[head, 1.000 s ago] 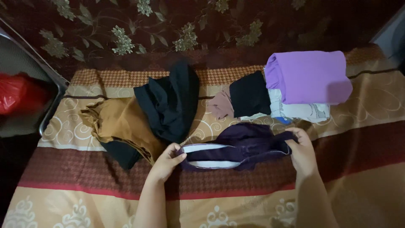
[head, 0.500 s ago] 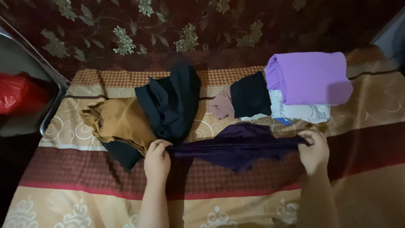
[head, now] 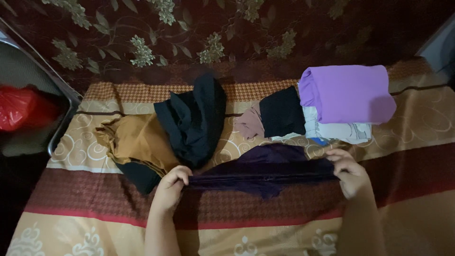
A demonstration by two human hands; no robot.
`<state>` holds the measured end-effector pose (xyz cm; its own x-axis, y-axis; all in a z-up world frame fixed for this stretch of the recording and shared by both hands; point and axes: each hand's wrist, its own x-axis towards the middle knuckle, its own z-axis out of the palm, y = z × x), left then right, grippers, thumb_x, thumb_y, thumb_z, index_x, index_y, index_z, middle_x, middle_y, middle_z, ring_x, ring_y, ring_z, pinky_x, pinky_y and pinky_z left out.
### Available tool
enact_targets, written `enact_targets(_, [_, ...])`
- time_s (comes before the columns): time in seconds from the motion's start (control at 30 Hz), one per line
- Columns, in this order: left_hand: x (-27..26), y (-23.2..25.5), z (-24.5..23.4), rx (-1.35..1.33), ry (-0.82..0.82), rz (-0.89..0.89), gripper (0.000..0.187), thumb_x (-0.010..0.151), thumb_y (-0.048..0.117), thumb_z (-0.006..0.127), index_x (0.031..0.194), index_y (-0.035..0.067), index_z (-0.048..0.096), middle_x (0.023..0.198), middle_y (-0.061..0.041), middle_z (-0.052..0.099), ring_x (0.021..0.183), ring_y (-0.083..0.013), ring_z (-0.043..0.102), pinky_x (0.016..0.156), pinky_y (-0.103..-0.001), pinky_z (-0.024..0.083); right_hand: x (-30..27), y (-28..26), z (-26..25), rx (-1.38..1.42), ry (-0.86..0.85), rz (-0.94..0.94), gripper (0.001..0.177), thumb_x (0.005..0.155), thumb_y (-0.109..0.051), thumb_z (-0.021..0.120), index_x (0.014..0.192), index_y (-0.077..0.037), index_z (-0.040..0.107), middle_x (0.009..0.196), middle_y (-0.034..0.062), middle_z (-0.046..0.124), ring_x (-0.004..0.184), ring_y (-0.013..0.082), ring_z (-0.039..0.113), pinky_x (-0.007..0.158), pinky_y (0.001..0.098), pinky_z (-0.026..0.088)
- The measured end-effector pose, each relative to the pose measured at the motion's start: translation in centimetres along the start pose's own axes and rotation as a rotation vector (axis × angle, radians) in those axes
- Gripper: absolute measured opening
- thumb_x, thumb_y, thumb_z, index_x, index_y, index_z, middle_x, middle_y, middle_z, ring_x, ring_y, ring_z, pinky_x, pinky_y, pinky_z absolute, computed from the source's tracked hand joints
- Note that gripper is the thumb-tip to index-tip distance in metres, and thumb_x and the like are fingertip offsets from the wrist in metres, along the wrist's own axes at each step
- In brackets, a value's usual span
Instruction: Folding various items of clothing on a bed.
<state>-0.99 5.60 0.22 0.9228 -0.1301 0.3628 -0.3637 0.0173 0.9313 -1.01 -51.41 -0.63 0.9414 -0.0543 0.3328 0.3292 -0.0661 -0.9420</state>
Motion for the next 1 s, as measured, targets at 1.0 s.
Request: enact_targets(1.0, [12.6,20.3,-0.8,0.590,0.303,0.241,0.028,0.107,0.025,0.073,0.113,0.002,0.058,0.099,-0.006,0.063,0.093,-0.0167,0.057,0.085,-0.034,0.050,5.8,-15.0,-2.6,-1.069,0.248,-0.558,0.025,0.102,-0.022,0.083,0.107,-0.001,0.072,0.090,0.0116,0.067,0.075,0.0207,0.063,0.067,0.0333,0.052])
